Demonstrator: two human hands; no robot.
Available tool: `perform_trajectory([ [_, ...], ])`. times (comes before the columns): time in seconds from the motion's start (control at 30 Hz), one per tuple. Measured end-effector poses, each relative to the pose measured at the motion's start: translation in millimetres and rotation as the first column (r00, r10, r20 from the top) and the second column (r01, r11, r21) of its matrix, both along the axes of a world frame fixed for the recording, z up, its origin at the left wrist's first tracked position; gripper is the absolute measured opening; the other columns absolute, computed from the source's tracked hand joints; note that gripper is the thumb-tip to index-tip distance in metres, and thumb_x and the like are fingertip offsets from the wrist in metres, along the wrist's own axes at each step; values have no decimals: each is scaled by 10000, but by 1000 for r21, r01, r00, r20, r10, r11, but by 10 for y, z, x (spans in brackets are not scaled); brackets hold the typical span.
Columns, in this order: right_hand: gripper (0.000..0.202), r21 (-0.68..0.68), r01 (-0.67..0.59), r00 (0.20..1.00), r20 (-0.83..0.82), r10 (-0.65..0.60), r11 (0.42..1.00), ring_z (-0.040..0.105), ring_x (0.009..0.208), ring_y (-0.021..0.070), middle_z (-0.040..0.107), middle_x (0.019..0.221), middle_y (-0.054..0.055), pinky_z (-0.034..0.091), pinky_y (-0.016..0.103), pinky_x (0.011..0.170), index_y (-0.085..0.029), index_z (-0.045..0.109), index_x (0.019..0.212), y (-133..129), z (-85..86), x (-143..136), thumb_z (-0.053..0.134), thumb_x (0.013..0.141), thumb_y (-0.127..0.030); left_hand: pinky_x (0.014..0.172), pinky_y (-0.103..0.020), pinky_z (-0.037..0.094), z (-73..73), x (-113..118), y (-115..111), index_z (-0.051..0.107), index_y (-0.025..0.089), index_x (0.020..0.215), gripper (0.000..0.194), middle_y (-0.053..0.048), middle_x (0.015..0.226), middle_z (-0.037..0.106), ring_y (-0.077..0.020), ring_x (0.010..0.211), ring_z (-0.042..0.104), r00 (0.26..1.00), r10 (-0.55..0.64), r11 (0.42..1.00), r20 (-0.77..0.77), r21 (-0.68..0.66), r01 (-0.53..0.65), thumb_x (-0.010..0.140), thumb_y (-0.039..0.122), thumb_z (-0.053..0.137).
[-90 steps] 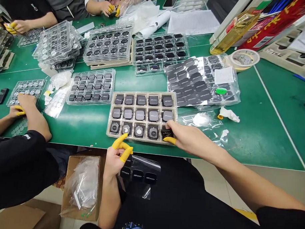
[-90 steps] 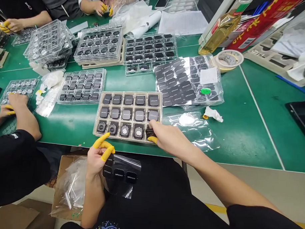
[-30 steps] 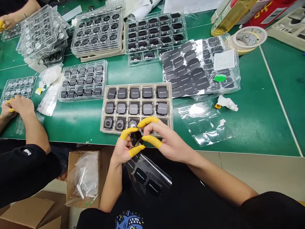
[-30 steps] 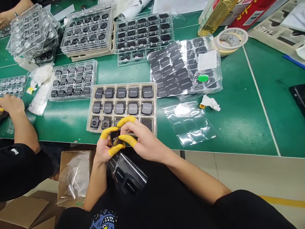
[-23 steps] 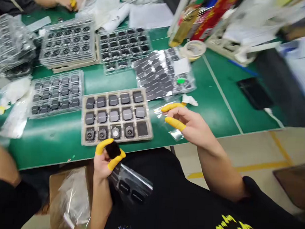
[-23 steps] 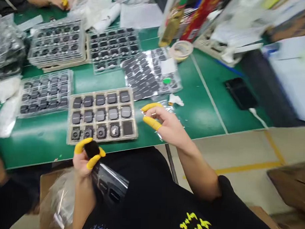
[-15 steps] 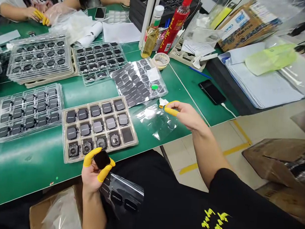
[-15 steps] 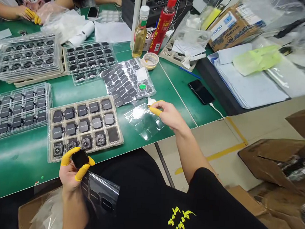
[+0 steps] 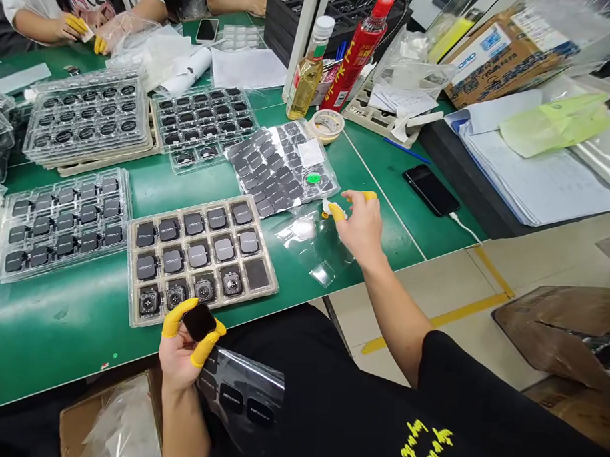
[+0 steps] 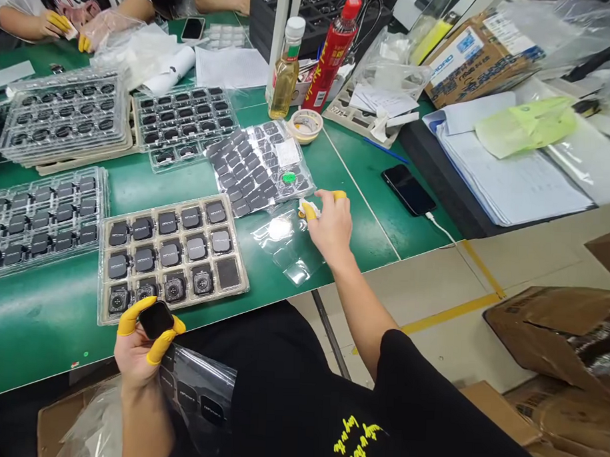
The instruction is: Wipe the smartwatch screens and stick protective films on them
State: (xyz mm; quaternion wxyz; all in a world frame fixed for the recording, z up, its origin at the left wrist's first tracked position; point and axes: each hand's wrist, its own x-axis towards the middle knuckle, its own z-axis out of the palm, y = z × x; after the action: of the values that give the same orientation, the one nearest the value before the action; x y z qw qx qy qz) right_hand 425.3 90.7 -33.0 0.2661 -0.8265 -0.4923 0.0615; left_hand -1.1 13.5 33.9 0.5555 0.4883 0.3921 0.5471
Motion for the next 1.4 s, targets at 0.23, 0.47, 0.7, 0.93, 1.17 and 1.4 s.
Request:
perform_trajectory([
  [0.23, 212, -84, -16, 1000, 16, 17, 996, 619, 1028, 324, 691, 1102, 154, 485, 434, 917, -234, 739, 1113, 95, -175, 196, 620, 955, -312, 662, -253, 724, -100, 85, 42, 767, 240, 1267, 564, -3, 795, 857, -208, 647, 860, 1000, 3, 999, 8, -34, -3, 775, 230, 1044],
  [0.47, 161, -51, 58, 998, 15, -58, 997, 587, 842, 282, 672, 940, 111, 468, 461, 852, -256, 624, 931, 194, -90, 343, 620, 777, -209, 689, -284, 715, -199, 26, -63, 715, 242, 1340, 672, 17, 834, 797, -187, 674, 838, 998, -47, 992, 47, -111, 52, 778, 391, 1051],
  [0.7, 283, 596, -142, 990, 71, 125, 790, 643, 733, 284, 659, 891, 97, 507, 477, 681, -254, 695, 972, -95, 479, -127, 785, 800, -460, 682, -289, 701, -236, 5, -105, 706, 252, 1347, 689, 18, 821, 794, -199, 706, 842, 990, -89, 988, 110, -119, 102, 771, 397, 1056],
  [0.93, 269, 463, -853, 335, 134, 933, 240, 731, 844, 229, 795, 1014, 61, 590, 374, 720, -300, 711, 1298, -438, 1020, -1846, 653, 1075, -163, 666, -304, 693, -153, 90, -64, 751, 242, 1334, 683, -59, 931, 840, -236, 769, 848, 983, -166, 975, 81, -138, 176, 764, 462, 1055],
  [1.17, 156, 399, -917, 115, 232, 966, 13, 624, 776, 214, 751, 923, 79, 513, 344, 667, -184, 710, 1210, -357, 956, -2018, 582, 1126, -157, 631, -265, 644, -193, 8, -137, 754, 214, 1313, 731, -46, 911, 810, -190, 714, 787, 996, -84, 978, 36, -190, 89, 734, 543, 1055],
  [1.4, 159, 440, -841, 430, 188, 883, 316, 695, 806, 219, 740, 939, 60, 543, 344, 664, -263, 723, 1186, -266, 933, -1837, 654, 1092, -156, 657, -330, 676, -198, 6, -152, 724, 217, 1343, 709, -36, 823, 790, -253, 697, 841, 987, -121, 980, 110, -145, 137, 779, 511, 1037],
])
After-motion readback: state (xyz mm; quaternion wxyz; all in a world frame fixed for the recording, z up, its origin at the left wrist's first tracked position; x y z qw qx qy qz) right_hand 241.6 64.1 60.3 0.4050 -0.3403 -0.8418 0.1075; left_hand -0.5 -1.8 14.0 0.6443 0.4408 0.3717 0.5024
